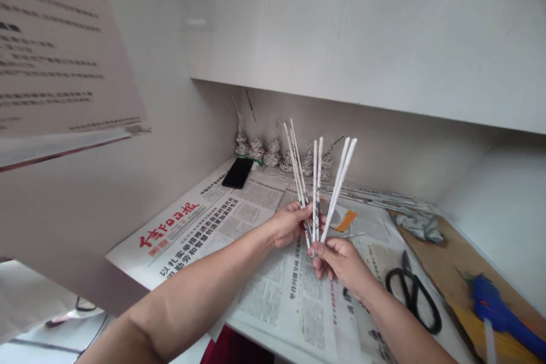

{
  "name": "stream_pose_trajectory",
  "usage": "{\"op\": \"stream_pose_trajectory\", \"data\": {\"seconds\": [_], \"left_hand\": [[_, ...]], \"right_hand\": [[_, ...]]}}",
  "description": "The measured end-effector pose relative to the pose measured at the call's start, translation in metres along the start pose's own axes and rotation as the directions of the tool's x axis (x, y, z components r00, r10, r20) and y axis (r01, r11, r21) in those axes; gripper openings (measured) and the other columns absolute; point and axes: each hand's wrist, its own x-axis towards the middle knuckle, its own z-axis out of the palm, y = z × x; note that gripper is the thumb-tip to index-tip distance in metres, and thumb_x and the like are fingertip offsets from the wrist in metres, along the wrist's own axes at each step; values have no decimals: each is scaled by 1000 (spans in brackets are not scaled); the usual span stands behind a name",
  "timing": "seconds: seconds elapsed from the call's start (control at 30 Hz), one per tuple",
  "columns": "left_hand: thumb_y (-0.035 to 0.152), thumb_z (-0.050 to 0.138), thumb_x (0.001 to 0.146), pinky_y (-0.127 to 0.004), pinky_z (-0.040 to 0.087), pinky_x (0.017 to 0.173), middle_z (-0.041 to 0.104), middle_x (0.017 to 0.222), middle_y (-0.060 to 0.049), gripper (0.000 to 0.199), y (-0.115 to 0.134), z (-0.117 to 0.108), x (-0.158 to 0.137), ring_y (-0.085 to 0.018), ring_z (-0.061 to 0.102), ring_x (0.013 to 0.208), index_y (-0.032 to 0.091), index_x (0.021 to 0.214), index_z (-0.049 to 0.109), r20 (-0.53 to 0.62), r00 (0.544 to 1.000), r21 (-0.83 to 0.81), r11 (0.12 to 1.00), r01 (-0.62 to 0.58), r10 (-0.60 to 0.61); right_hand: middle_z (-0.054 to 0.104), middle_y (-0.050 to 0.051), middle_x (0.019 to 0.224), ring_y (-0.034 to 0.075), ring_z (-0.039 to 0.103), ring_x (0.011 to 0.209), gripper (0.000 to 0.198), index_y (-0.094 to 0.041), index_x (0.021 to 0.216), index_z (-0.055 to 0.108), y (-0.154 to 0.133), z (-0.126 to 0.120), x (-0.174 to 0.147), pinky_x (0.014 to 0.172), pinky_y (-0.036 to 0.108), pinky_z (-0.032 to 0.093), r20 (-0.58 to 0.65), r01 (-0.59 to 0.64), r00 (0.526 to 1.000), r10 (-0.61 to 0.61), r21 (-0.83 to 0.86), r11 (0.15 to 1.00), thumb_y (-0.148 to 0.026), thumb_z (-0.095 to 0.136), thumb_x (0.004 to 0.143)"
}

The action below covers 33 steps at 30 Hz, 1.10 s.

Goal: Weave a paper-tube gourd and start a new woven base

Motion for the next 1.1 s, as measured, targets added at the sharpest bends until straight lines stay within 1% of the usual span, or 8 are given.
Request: {"op": "stream_pose_trajectory", "data": {"seconds": [0.1,0.2,0.3,0.53,0.67,0.93,1.03,1.1], "left_hand": [[35,66,82,-29,53,67,72,78,-10,24,0,2,0,-17,67,64,12,89,65,-15,1000,-41,999,-4,4],[34,59,87,-35,54,77,73,89,-13,22,1,4,-2,-23,71,78,13,93,63,20,1000,-132,991,21,-18],[34,54,89,-40,53,82,72,98,-14,22,1,6,-4,-26,71,87,15,98,61,57,997,-215,975,58,-47],[35,52,90,-39,55,71,71,90,-11,30,-1,4,-3,-25,71,75,18,115,55,12,998,-212,975,70,-69],[35,51,91,-39,55,71,71,88,-9,39,-1,2,-3,-24,71,74,21,128,51,74,996,-218,974,59,-44],[43,44,94,-38,55,74,69,94,-10,42,4,4,-6,-22,70,78,19,125,56,179,982,-233,967,108,-66],[47,42,93,-37,55,74,68,94,-10,45,3,4,-6,-22,70,79,20,127,55,219,975,-211,973,93,-45],[51,45,91,-36,55,74,67,91,-9,48,2,4,-5,-21,70,77,20,125,56,213,977,-185,981,64,-23]], "right_hand": [[64,1,56,11,61,45,44,-14,76,66,-1,1,-1,39,19,29,32,-29,999,30,-27,999,-58,67,74],[64,0,55,11,61,44,47,-13,76,65,-3,2,-2,36,18,28,73,-61,995,64,-43,997,-60,66,74],[64,0,56,12,62,44,49,-13,79,64,-4,2,-2,35,17,28,107,-86,990,91,-45,995,-61,65,75],[64,1,55,14,65,46,50,-12,80,62,-5,1,-2,34,16,29,143,-113,983,118,-47,993,-62,65,75],[64,1,55,13,64,45,52,-12,79,61,-5,1,-2,33,16,28,143,-141,979,147,-51,989,-64,65,73],[63,0,54,12,63,43,52,-13,78,60,-5,-1,-2,32,15,28,157,-143,976,151,-60,988,-65,63,74],[63,0,53,12,62,42,51,-14,77,60,-6,-1,-3,32,15,27,157,-160,973,167,-58,985,-64,64,74],[63,1,53,12,62,42,50,-13,77,60,-7,-1,-3,32,15,28,150,-161,974,170,-66,985,-64,64,75]]}}
